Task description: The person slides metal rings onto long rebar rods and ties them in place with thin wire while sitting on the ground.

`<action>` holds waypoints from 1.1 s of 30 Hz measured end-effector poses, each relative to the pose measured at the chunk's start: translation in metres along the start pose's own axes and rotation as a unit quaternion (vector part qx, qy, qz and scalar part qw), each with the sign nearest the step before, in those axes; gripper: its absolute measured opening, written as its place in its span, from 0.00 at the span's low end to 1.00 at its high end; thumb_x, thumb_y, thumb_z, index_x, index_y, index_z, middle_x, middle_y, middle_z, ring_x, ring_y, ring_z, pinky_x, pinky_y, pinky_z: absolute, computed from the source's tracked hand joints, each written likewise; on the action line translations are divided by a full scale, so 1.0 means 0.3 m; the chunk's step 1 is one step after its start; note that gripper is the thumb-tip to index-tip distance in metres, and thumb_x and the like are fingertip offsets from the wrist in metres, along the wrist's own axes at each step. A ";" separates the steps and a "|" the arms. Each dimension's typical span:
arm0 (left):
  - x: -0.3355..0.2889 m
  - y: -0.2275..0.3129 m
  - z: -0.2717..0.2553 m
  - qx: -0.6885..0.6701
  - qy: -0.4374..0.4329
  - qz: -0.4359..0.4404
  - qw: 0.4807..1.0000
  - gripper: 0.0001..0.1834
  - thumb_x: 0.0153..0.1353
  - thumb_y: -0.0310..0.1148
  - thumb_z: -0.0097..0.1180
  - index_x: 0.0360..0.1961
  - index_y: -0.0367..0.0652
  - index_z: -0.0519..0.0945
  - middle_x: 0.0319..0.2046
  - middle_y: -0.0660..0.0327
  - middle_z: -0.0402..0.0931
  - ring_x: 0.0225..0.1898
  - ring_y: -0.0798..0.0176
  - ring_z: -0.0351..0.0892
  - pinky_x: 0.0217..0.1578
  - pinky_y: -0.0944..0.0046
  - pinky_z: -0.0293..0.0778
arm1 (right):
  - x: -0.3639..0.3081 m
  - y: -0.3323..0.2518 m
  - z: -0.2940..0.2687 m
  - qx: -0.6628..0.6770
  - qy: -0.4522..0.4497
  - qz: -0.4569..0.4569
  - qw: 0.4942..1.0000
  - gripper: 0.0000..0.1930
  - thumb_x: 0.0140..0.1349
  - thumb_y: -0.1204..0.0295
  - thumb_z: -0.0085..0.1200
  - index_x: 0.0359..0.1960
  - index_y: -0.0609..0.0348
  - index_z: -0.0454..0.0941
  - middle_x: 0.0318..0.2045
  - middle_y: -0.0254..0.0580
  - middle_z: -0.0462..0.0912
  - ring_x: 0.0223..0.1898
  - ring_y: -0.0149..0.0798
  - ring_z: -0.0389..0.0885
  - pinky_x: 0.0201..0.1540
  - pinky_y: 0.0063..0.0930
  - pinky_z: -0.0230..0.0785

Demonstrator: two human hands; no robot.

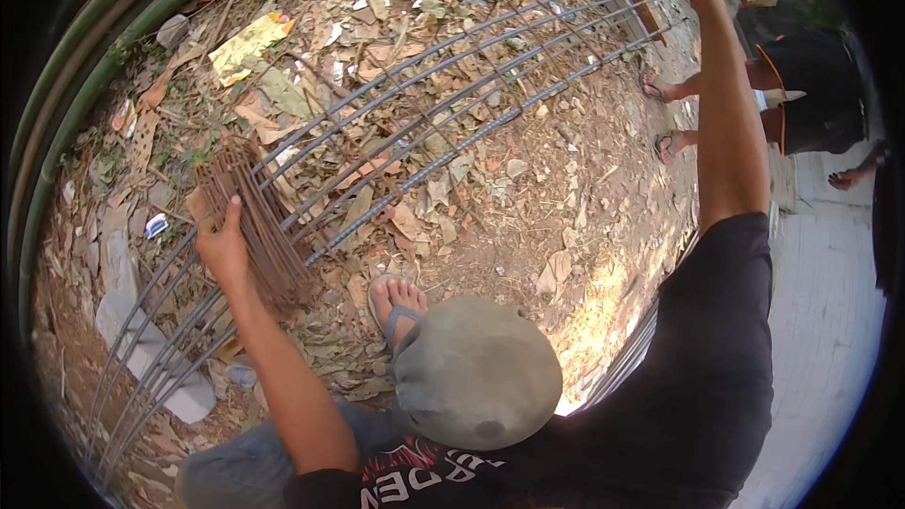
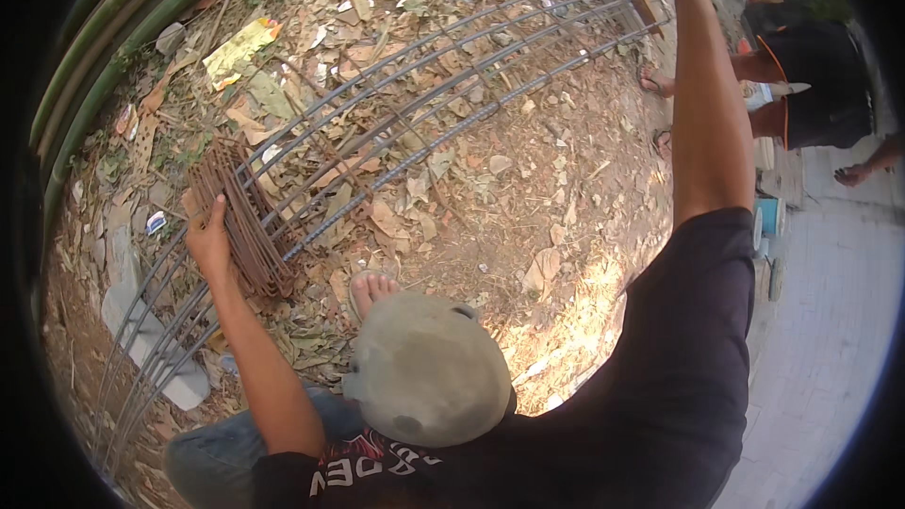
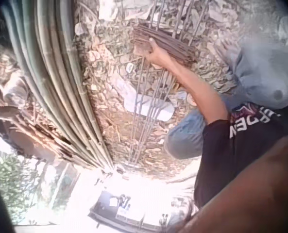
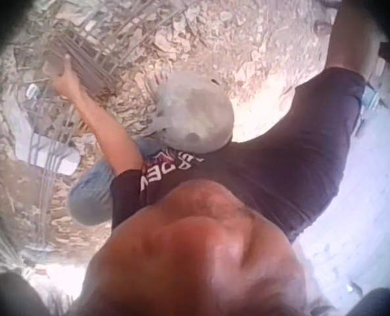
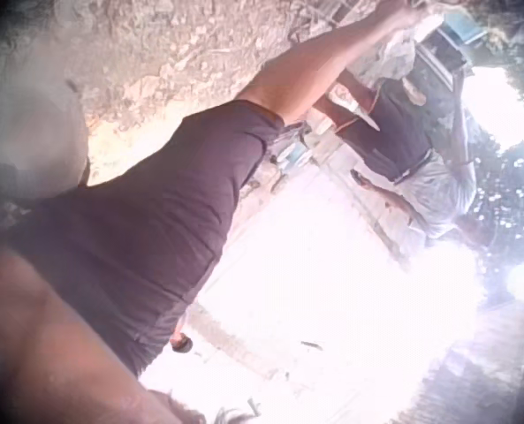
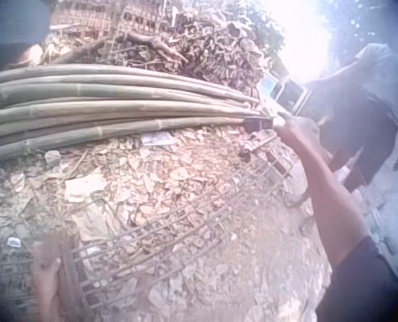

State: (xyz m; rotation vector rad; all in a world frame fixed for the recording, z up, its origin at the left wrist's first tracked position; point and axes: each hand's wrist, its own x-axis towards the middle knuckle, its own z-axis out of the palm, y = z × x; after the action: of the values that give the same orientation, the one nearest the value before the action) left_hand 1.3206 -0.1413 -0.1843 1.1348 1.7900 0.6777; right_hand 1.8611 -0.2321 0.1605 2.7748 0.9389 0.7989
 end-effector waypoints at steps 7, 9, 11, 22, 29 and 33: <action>-0.010 -0.033 0.051 -0.040 0.061 0.047 0.996 0.29 0.53 0.46 0.78 0.43 0.31 0.82 0.34 0.53 0.84 0.34 0.57 0.82 0.40 0.56 0.76 | -0.777 -0.603 0.183 0.490 -0.481 -0.223 0.692 0.15 0.68 0.64 0.60 0.49 0.63 0.86 0.31 0.42 0.87 0.28 0.30 0.82 0.31 0.30 0.75; -0.048 -0.003 0.034 -0.111 -0.013 -0.036 0.993 0.22 0.59 0.41 0.75 0.43 0.31 0.85 0.34 0.58 0.85 0.31 0.68 0.80 0.34 0.65 0.75 | -1.021 -0.756 0.294 0.504 -0.491 -0.323 0.633 0.17 0.67 0.65 0.62 0.46 0.69 0.84 0.31 0.48 0.89 0.29 0.38 0.86 0.33 0.35 0.77; -0.066 -0.022 0.005 -0.129 -0.034 -0.040 0.990 0.27 0.57 0.43 0.76 0.46 0.29 0.82 0.33 0.58 0.84 0.30 0.70 0.79 0.33 0.66 0.75 | -1.161 -0.850 0.268 0.461 -0.450 -0.323 0.694 0.18 0.64 0.63 0.64 0.45 0.69 0.84 0.30 0.55 0.88 0.31 0.49 0.87 0.39 0.43 0.77; -0.128 0.068 -0.027 -0.218 -0.162 -0.155 0.950 0.26 0.62 0.41 0.72 0.50 0.29 0.82 0.43 0.50 0.86 0.42 0.56 0.88 0.42 0.56 0.85 | -1.256 -0.867 0.180 0.450 -0.407 -0.281 0.744 0.27 0.62 0.66 0.64 0.61 0.66 0.74 0.32 0.62 0.87 0.37 0.63 0.87 0.45 0.52 0.76; 0.000 0.011 -0.023 -0.202 -0.274 -0.208 0.917 0.45 0.55 0.56 0.75 0.62 0.30 0.77 0.63 0.42 0.76 0.65 0.47 0.74 0.61 0.45 0.73 | -1.411 -0.911 0.278 0.614 -0.499 -0.120 0.599 0.32 0.62 0.70 0.65 0.67 0.69 0.70 0.35 0.50 0.88 0.36 0.40 0.88 0.37 0.36 0.76; -0.035 0.018 -0.022 -0.291 -0.285 -0.129 0.904 0.34 0.56 0.47 0.76 0.55 0.30 0.81 0.46 0.43 0.85 0.45 0.51 0.87 0.40 0.45 0.84 | -1.359 -0.913 0.128 0.644 -0.595 -0.012 0.481 0.33 0.68 0.75 0.59 0.73 0.68 0.61 0.53 0.56 0.83 0.47 0.43 0.86 0.50 0.38 0.81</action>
State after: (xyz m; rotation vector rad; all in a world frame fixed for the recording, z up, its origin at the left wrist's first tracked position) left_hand 1.3191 -0.1482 -0.1730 0.5847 1.0952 0.5836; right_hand 1.4604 -0.2505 -0.1252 2.6378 1.2529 -2.6010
